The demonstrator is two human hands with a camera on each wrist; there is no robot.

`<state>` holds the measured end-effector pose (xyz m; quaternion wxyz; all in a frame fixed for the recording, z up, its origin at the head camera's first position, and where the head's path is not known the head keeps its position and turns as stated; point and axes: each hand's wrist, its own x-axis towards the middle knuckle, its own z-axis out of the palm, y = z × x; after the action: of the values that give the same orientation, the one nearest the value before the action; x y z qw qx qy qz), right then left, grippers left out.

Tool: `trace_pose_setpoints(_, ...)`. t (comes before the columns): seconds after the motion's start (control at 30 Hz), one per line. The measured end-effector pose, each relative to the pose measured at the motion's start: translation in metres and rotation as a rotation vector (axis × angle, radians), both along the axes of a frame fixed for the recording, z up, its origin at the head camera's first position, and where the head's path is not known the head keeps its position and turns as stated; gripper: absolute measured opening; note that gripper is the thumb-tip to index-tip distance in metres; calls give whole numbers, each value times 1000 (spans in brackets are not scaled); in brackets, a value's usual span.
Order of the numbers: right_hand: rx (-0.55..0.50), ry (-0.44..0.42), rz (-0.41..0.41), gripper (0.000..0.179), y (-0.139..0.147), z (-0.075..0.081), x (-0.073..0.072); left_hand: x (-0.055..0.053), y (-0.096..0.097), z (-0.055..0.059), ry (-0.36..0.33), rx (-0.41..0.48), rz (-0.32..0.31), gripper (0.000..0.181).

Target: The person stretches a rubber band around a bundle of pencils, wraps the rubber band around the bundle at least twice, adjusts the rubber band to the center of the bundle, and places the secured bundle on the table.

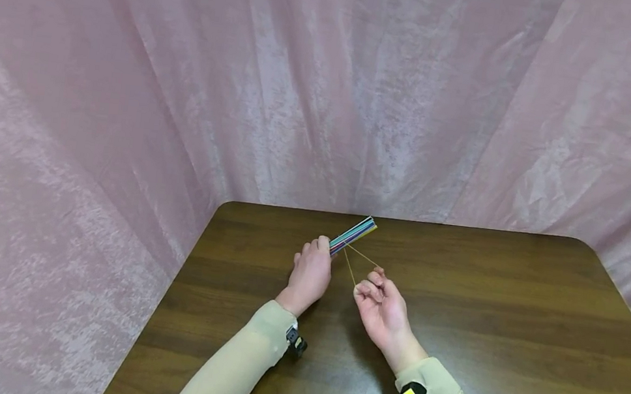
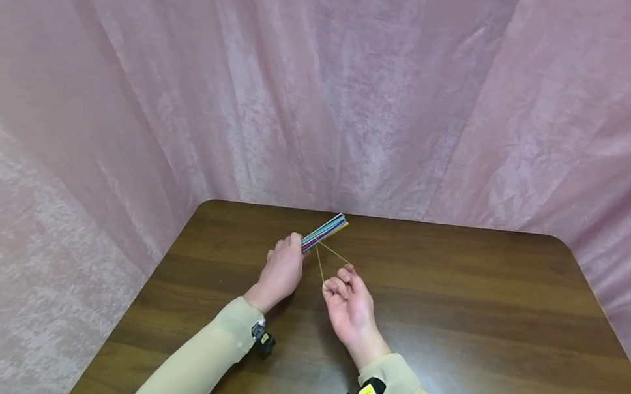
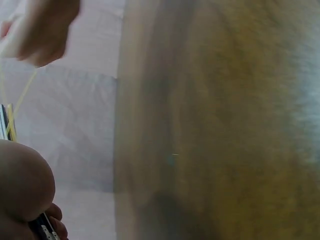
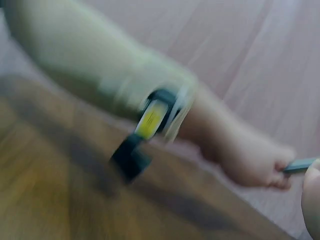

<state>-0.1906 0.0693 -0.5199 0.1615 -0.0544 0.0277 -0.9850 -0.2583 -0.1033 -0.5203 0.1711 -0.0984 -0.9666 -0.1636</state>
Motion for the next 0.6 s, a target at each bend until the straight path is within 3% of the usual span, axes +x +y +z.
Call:
trace_pose_setpoints(0.07,-24,-34,-10,28,-1,5,-3,1,-1,-3,-11,-6,7,24)
trace_pose_setpoints(0.17,-23,-51,-18,46,-3,10,-6,3,-2,-5,-5,-7,10,23)
trace_pose_setpoints(0.27,28,-84,-10,61,-4,10,-9,4,-4,-6,10,-14,-8,21)
trace_pose_setpoints(0.33,72,-135,0,59,-4,8,-11,4,-5,-6,27,-20,-26,20)
trace_pose_setpoints(0.47,207,-229,15,43,0,5,-17,6,-10,-10,64,-77,-66,24)
trace_pose_setpoints(0.6,440,-235,-3,47,10,1,-22,10,-16,-16,87,-204,-121,17)
